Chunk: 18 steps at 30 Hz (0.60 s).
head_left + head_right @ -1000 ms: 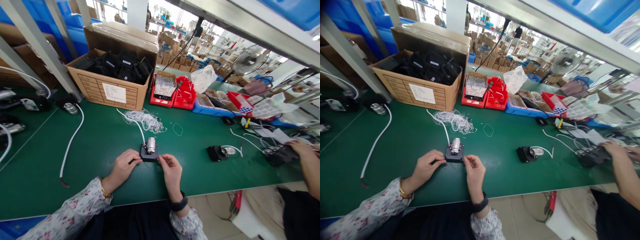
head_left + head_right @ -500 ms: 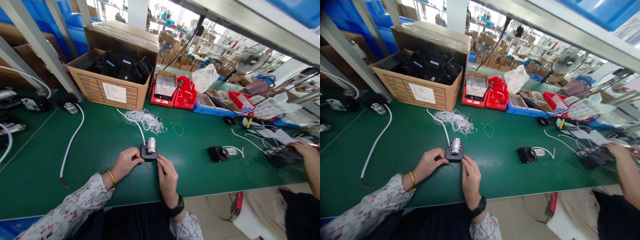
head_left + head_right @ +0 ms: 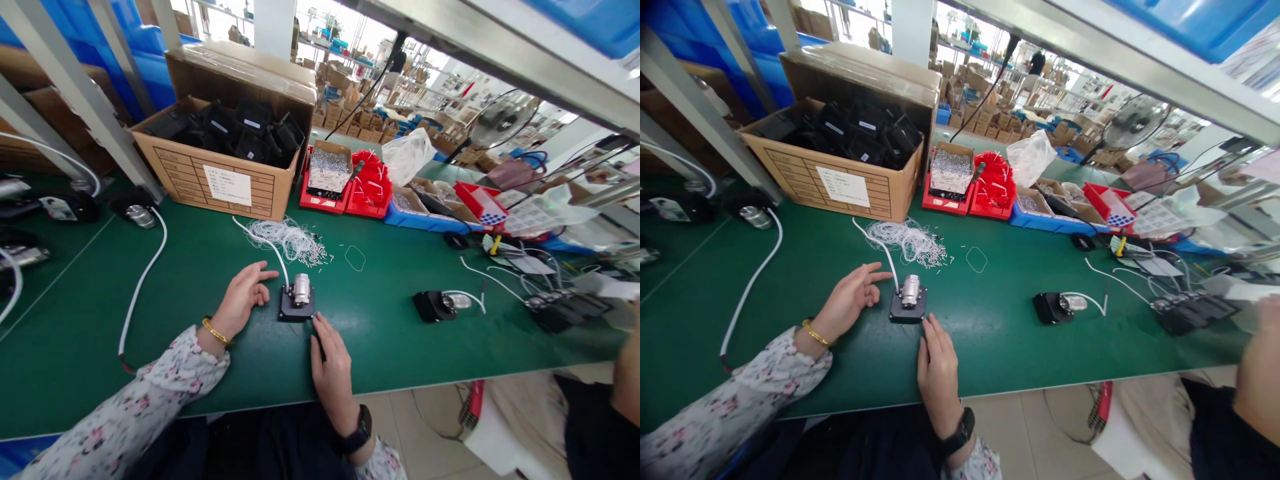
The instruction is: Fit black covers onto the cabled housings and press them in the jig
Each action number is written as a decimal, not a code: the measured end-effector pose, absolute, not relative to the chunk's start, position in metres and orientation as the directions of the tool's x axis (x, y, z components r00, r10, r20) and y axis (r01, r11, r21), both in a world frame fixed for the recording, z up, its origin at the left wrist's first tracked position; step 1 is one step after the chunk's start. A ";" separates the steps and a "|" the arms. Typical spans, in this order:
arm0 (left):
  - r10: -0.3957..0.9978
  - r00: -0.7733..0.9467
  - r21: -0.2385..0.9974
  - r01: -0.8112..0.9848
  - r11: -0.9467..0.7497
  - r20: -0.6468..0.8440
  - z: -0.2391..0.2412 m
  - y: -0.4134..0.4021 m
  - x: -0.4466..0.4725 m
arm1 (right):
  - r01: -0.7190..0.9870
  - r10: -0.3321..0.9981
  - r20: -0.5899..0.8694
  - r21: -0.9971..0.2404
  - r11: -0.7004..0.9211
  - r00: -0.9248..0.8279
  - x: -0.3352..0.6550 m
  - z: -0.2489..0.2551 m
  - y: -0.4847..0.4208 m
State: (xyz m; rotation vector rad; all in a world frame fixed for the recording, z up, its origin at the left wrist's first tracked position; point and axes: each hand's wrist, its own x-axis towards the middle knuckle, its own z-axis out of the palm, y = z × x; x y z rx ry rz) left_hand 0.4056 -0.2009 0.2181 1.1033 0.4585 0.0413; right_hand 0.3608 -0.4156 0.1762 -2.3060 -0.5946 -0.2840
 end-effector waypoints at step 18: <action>0.484 0.869 0.905 -0.119 0.408 -0.104 0.274 -0.226 0.401 | 0.473 0.539 0.142 -0.692 -0.546 0.830 0.416 0.217 -0.396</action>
